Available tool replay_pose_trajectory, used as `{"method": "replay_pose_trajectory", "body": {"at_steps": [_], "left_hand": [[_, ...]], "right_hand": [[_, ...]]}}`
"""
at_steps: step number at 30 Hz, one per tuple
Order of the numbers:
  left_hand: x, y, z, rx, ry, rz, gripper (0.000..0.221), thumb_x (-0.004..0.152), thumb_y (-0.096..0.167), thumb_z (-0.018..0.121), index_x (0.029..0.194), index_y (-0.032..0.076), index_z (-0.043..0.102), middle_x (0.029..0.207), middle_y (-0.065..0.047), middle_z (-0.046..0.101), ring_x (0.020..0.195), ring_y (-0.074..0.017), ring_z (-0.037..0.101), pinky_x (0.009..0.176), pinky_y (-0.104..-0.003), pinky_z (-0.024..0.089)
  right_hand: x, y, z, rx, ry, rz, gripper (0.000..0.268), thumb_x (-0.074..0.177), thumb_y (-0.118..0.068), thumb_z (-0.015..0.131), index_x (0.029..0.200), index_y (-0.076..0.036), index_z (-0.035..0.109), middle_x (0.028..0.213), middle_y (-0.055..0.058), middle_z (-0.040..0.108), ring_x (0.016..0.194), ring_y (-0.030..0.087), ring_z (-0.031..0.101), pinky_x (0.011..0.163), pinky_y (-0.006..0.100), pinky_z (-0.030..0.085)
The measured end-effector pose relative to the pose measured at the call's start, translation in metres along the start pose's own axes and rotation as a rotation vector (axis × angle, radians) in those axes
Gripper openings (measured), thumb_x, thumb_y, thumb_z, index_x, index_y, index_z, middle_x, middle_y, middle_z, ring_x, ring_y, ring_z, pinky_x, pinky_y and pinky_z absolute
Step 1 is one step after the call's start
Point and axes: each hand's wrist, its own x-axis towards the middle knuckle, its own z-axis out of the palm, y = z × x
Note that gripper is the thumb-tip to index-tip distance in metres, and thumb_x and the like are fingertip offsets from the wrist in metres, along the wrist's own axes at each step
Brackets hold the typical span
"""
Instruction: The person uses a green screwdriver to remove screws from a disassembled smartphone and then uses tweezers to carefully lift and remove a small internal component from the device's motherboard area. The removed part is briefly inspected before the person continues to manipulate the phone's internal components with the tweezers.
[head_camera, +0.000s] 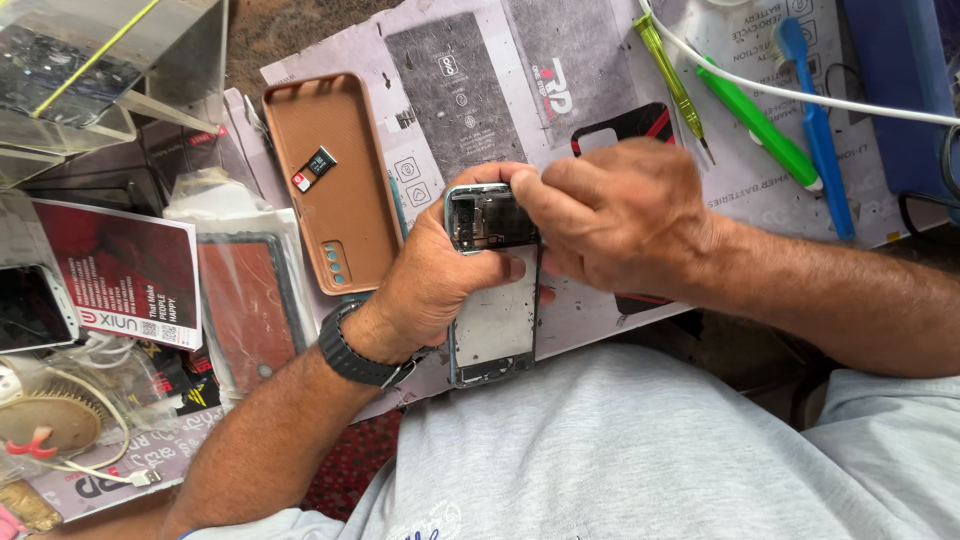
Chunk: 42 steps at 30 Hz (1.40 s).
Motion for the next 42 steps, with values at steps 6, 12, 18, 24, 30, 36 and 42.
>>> {"method": "replay_pose_trajectory", "body": {"at_steps": [6, 12, 18, 24, 30, 36, 42], "left_hand": [[-0.001, -0.001, 0.001, 0.016, 0.005, 0.008, 0.067, 0.082, -0.019, 0.058, 0.142, 0.006, 0.049, 0.117, -0.011, 0.064, 0.105, -0.024, 0.07, 0.085, -0.044, 0.068], [0.0, -0.002, 0.0, 0.118, 0.031, 0.07, 0.067, 0.084, -0.019, 0.062, 0.146, 0.004, 0.049, 0.12, -0.012, 0.063, 0.109, -0.0232, 0.068, 0.093, -0.041, 0.064], [-0.002, -0.008, 0.0, 0.022, -0.005, 0.083, 0.066, 0.084, -0.01, 0.066, 0.144, 0.004, 0.043, 0.122, -0.015, 0.064, 0.108, -0.0281, 0.07, 0.091, -0.046, 0.066], [-0.012, -0.01, -0.005, -0.187, -0.153, 0.157, 0.092, 0.083, 0.002, 0.074, 0.164, 0.003, 0.031, 0.129, -0.016, 0.062, 0.116, -0.0286, 0.066, 0.11, -0.045, 0.056], [-0.018, -0.016, -0.01, -0.121, -0.149, 0.274, 0.081, 0.085, -0.009, 0.07, 0.157, 0.003, 0.035, 0.139, -0.01, 0.056, 0.131, -0.0222, 0.059, 0.12, -0.037, 0.049], [-0.014, -0.018, -0.01, -0.011, -0.097, 0.272, 0.086, 0.082, -0.012, 0.071, 0.157, 0.008, 0.033, 0.142, -0.009, 0.054, 0.133, -0.0195, 0.057, 0.115, -0.035, 0.054], [-0.017, -0.018, -0.009, -0.092, -0.106, 0.3, 0.086, 0.083, -0.009, 0.072, 0.157, 0.008, 0.032, 0.14, -0.01, 0.053, 0.131, -0.0209, 0.052, 0.12, -0.039, 0.044]], "right_hand": [[0.001, 0.0, 0.001, 0.002, 0.035, 0.0, 0.02, 0.097, -0.012, 0.071, 0.111, 0.001, 0.067, 0.084, 0.007, 0.068, 0.063, 0.012, 0.063, 0.049, 0.03, 0.051], [0.004, -0.008, -0.004, 0.065, 0.037, 0.096, 0.026, 0.095, -0.012, 0.073, 0.115, 0.003, 0.066, 0.078, 0.003, 0.062, 0.06, 0.012, 0.061, 0.047, 0.031, 0.048], [0.001, -0.013, -0.012, 0.096, 0.046, 0.323, 0.02, 0.095, -0.006, 0.074, 0.113, -0.002, 0.066, 0.075, 0.004, 0.061, 0.059, 0.015, 0.062, 0.047, 0.033, 0.048], [-0.003, -0.042, -0.024, 0.233, 0.057, 0.382, 0.026, 0.101, -0.008, 0.071, 0.121, -0.002, 0.057, 0.08, 0.005, 0.064, 0.065, 0.02, 0.065, 0.055, 0.036, 0.05], [0.006, -0.053, -0.03, 0.253, 0.082, 0.39, 0.025, 0.099, -0.004, 0.073, 0.12, -0.003, 0.061, 0.092, 0.009, 0.07, 0.071, 0.021, 0.07, 0.058, 0.034, 0.054], [0.021, -0.057, -0.018, 0.241, 0.111, 0.296, 0.028, 0.092, -0.003, 0.076, 0.117, -0.001, 0.065, 0.097, 0.013, 0.071, 0.071, 0.022, 0.071, 0.056, 0.033, 0.055], [0.022, -0.056, -0.016, 0.176, 0.047, 0.441, 0.016, 0.097, -0.005, 0.075, 0.111, -0.003, 0.067, 0.082, 0.008, 0.067, 0.062, 0.022, 0.067, 0.05, 0.037, 0.051]]}}
